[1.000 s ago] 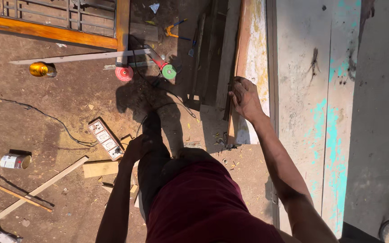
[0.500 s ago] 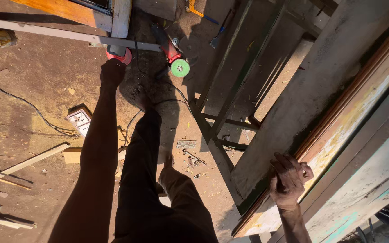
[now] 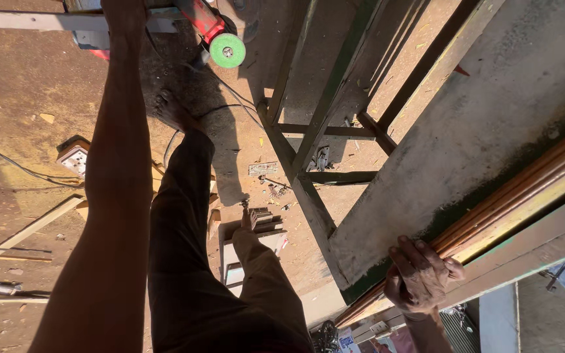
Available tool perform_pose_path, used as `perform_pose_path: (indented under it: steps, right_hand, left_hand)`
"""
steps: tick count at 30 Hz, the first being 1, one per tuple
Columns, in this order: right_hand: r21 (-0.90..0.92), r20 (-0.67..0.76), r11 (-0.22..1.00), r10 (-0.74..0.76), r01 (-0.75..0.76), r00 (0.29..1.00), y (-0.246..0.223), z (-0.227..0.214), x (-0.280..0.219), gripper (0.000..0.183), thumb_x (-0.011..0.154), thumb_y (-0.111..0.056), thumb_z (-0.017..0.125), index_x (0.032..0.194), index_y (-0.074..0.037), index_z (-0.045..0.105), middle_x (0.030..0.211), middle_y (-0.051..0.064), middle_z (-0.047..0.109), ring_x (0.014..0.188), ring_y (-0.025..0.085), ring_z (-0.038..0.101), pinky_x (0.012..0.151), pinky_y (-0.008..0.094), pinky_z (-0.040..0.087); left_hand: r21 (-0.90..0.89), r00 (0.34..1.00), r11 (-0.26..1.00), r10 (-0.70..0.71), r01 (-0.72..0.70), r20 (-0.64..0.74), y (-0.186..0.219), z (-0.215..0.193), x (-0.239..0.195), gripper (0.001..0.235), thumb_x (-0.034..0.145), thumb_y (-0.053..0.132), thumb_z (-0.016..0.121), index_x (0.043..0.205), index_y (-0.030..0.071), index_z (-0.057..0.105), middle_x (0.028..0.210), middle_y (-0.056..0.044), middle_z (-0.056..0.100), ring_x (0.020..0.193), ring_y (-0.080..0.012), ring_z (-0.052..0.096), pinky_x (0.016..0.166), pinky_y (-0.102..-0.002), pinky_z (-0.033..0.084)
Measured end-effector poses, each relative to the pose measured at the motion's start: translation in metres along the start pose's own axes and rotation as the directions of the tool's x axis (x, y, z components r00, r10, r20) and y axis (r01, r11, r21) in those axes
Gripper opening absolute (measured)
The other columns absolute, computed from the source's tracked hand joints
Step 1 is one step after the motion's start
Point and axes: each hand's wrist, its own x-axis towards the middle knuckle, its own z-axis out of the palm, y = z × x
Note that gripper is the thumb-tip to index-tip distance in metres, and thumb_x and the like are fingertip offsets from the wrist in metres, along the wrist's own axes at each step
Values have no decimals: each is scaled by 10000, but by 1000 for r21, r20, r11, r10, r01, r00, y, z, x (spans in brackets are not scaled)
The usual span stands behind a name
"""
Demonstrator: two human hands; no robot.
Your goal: The person organizes various hand tools on a workbench, picking up and placing down a hammer, screwdriver, and wooden mallet. The person then picks up an angle grinder and positions it on the workbench.
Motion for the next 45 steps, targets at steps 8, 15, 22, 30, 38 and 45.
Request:
perform_pose_path:
  steps: [8, 15, 22, 30, 38, 45]
  right_hand:
    - [144, -18, 989, -6, 8, 1000, -13, -8, 24, 328, 749, -8, 681, 1033, -157, 751, 1182, 17, 738, 1216, 163, 629, 1124, 430, 256]
    - [238, -174, 963, -87, 127, 981, -10, -9, 20, 324, 706, 4, 719, 1017, -87, 740, 1209, 49, 714, 1237, 194, 617, 1129, 442, 325]
    - [260, -282, 949, -101, 177, 954, -11, -2, 11, 179, 798, -40, 792, 968, -63, 742, 1170, 52, 704, 1305, 182, 575, 1205, 435, 317]
    - [513, -243, 856, 211, -59, 947, -85, 53, -34, 223, 875, -23, 746, 1094, -63, 744, 1117, 130, 666, 1127, 330, 590, 1015, 425, 473]
    - [902, 20, 318, 645, -292, 764, -239, 242, -152, 237, 957, -219, 689, 1112, -40, 702, 989, 194, 743, 912, 362, 726, 788, 447, 582]
    - [-141, 721, -974, -225, -179, 656, -218, 289, -196, 531, 880, -592, 557, 1068, -96, 595, 908, 118, 633, 760, 275, 645, 693, 534, 594]
  left_hand:
    - [-246, 970, 945, -176, 215, 170, 13, 45, -139, 268, 985, 177, 587, 719, 150, 591, 559, 51, 440, 404, -75, 365, 381, -283, 272]
    - [-107, 895, 936, -280, 335, 348, -22, 35, -273, 196, 929, 126, 611, 739, 95, 572, 533, 16, 428, 376, -118, 373, 340, -296, 274]
    - [-2, 833, 964, -229, 266, 504, -53, -18, -410, 260, 1045, 166, 523, 788, 126, 522, 548, 24, 394, 400, -109, 378, 372, -296, 251]
    - [325, 829, 944, -144, -48, 540, 41, -78, -566, 221, 1013, 167, 555, 1016, 9, 709, 511, 27, 391, 374, -77, 342, 378, -290, 273]
    - [467, 846, 880, -311, 84, 434, 46, -116, -689, 294, 1034, 242, 510, 1009, 15, 696, 491, 28, 383, 338, -87, 324, 336, -294, 265]
    - [689, 818, 722, -359, -61, 448, 34, -139, -783, 261, 1005, 258, 559, 997, 77, 747, 554, 41, 444, 488, -50, 374, 462, -284, 316]
